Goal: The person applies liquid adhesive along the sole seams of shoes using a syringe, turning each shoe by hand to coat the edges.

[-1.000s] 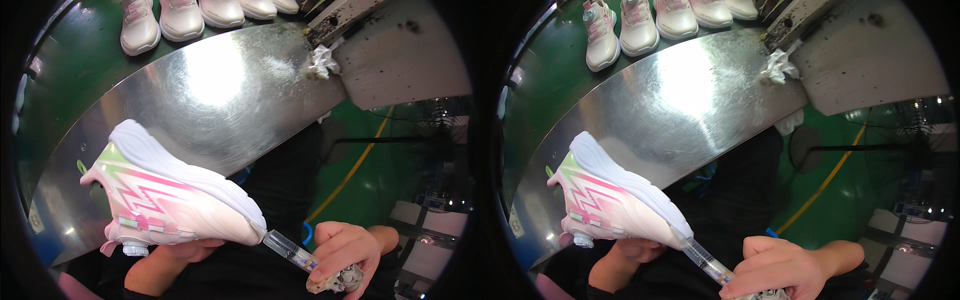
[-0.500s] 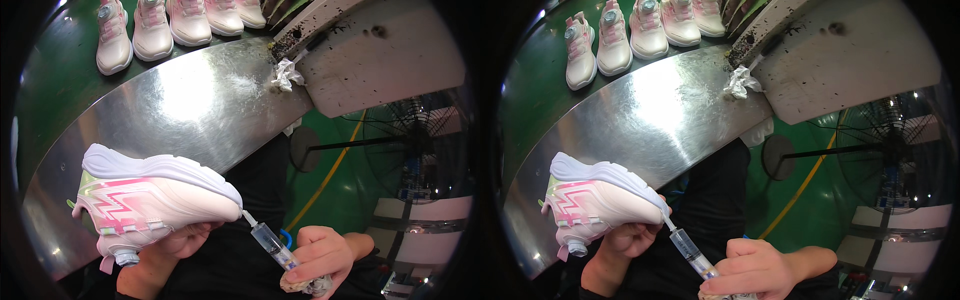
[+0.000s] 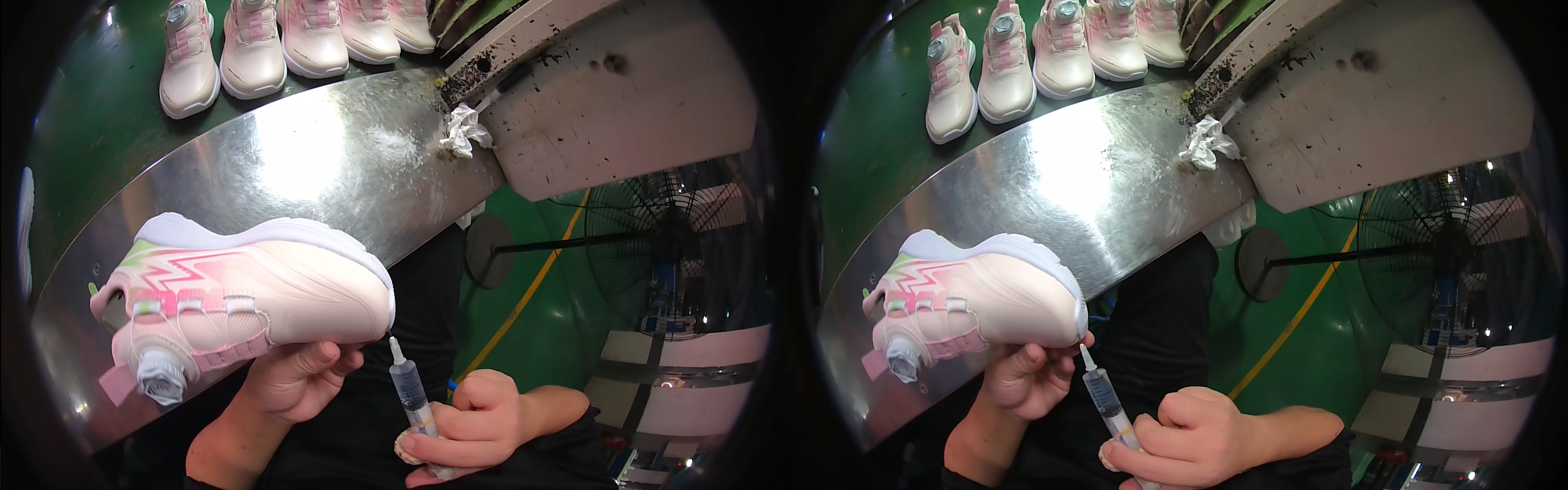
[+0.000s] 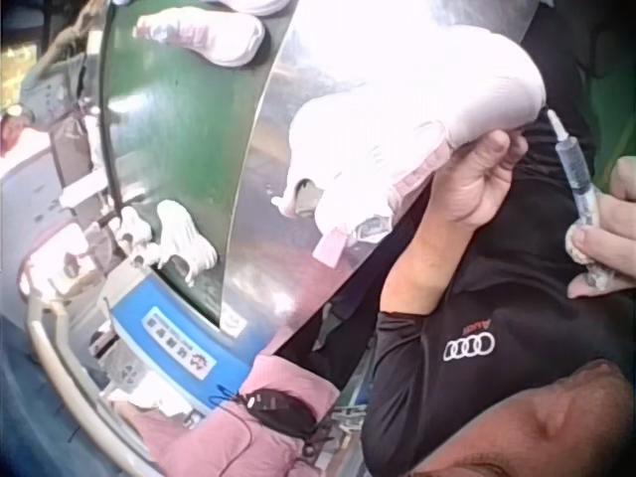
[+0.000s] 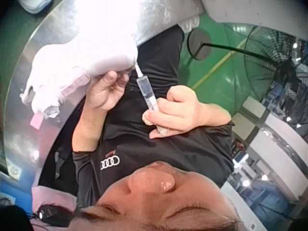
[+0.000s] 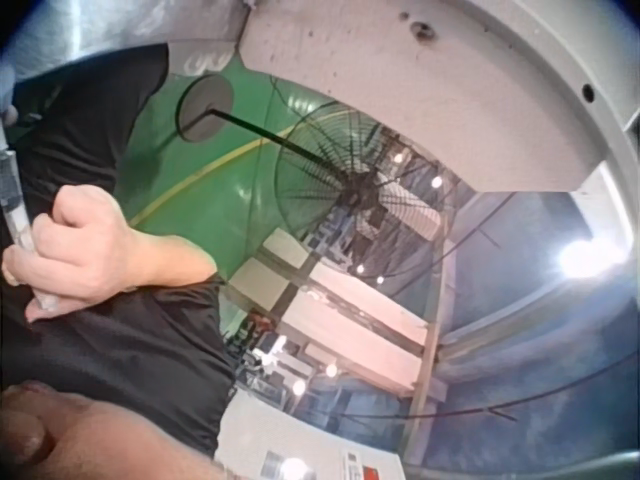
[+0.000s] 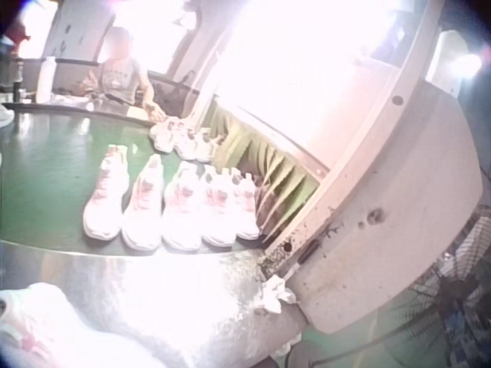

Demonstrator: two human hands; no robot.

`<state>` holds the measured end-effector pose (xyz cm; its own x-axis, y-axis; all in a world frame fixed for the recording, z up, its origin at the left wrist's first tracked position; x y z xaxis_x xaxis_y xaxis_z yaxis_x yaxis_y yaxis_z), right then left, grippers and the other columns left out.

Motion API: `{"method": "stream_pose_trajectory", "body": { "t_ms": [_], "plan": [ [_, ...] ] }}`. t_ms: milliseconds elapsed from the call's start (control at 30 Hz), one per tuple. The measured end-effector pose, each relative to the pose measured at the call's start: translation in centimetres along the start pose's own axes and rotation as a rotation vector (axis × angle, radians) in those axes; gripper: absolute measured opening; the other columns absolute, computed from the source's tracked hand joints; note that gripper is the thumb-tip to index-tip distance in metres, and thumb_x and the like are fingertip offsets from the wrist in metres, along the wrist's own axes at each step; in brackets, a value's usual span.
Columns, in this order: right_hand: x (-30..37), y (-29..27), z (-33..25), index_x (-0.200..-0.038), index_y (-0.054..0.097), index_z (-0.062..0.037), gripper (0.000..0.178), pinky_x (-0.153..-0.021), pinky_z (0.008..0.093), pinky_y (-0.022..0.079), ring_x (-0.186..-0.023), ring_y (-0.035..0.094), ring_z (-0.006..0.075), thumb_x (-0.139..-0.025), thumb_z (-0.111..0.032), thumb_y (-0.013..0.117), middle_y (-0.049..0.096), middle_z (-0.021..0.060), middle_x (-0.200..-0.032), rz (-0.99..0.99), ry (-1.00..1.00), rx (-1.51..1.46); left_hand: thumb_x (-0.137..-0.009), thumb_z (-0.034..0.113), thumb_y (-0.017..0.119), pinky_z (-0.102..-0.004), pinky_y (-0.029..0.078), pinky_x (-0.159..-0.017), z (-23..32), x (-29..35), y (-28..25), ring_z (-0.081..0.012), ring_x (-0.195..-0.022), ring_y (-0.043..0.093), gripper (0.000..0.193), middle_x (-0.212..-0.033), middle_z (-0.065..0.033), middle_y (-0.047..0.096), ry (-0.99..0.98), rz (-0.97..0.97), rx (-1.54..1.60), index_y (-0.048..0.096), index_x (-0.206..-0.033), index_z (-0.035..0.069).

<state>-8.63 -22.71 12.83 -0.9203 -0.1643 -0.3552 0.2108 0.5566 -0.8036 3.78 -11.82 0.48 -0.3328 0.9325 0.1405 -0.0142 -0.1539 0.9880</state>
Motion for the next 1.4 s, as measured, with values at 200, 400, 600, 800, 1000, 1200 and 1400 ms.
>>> {"method": "stream_pose_trajectory", "body": {
  "t_ms": [200,400,600,800,1000,1200,1400],
  "plan": [
    [1.2,0.7,0.2,-0.095,0.069,-0.0203,0.033,-0.045,0.0220,0.022,-0.055,0.030,0.0100,-0.069,-0.038,0.078,0.055,-0.0084,-0.070,-0.010,-0.043,0.080,-0.087,0.006,0.064,-0.0292,0.056,-0.083,-0.2,0.3,0.5,-0.0265,-0.112,0.059,0.040,-0.119,-0.0116,0.061,-0.044,0.005,-0.015,0.053,-0.125,0.007],
    [1.3,0.9,0.0,-0.094,0.069,-0.0202,0.032,-0.044,0.0226,0.022,-0.053,0.030,0.0100,-0.068,-0.036,0.078,0.055,-0.0083,-0.069,-0.011,-0.064,0.114,-0.088,0.013,0.064,-0.0281,0.057,-0.082,-0.1,0.7,1.1,-0.0273,-0.113,0.058,0.041,-0.118,-0.0127,0.060,-0.034,0.044,-0.058,0.052,-0.126,0.007],
    [0.8,1.3,0.1,-0.095,0.068,-0.0191,0.033,-0.044,0.0231,0.022,-0.050,0.030,0.0098,-0.069,-0.036,0.077,0.056,-0.0083,-0.069,-0.002,-0.088,0.114,-0.088,0.011,0.065,-0.0275,0.056,-0.081,0.6,0.9,1.3,-0.0252,-0.111,0.059,0.042,-0.119,-0.0109,0.059,-0.034,0.097,-0.071,0.050,-0.127,0.008],
    [0.3,0.8,0.3,-0.092,0.067,-0.0168,0.043,-0.048,0.0259,0.024,-0.050,0.035,0.0101,-0.062,-0.045,0.081,0.058,-0.0072,-0.070,-0.027,-0.156,0.095,-0.089,0.006,0.062,-0.0303,0.055,-0.085,0.2,0.3,0.6,-0.0239,-0.111,0.059,0.037,-0.118,-0.0123,0.060,-0.035,0.095,-0.012,0.052,-0.125,0.004],
    [1.5,-1.0,1.7,-0.103,0.055,-0.0112,0.064,-0.059,0.0324,0.033,-0.061,0.041,0.0177,-0.061,-0.052,0.081,0.054,0.0020,-0.081,0.102,0.003,0.106,-0.084,0.001,0.063,-0.0381,0.049,-0.092,-0.9,4.8,-1.0,-0.0249,-0.115,0.055,0.060,-0.131,-0.0125,0.051,-0.119,0.008,0.056,0.035,-0.137,0.006],
    [0.4,2.9,7.6,-0.106,0.059,-0.0075,0.070,-0.064,0.0333,0.036,-0.068,0.048,0.0209,-0.057,-0.053,0.083,0.060,0.0048,-0.088,0.128,0.053,-0.180,-0.067,0.001,0.063,-0.0462,0.039,-0.104,4.0,15.7,-0.4,-0.0344,-0.122,0.050,0.083,-0.134,-0.0208,0.047,0.117,0.429,-0.213,0.026,-0.142,-0.003],
    [-1.3,4.4,7.8,-0.108,0.061,-0.0037,0.067,-0.066,0.0317,0.036,-0.072,0.050,0.0207,-0.063,-0.049,0.080,0.064,0.0072,-0.094,0.071,0.044,-0.341,-0.075,0.009,0.067,-0.0401,0.047,-0.096,11.9,11.8,0.1,-0.0302,-0.113,0.057,0.070,-0.124,-0.0211,0.054,0.426,0.389,-0.573,0.034,-0.134,-0.008]
  ]
}}
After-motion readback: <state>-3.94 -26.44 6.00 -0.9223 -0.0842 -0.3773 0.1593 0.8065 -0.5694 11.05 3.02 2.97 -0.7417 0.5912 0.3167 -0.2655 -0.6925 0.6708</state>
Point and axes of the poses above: each hand's wrist, its own x-axis away from the middle knuckle, its own y-axis out of the palm, z = x × y, the point moved 3 cm from there along -x, towards the middle knuckle
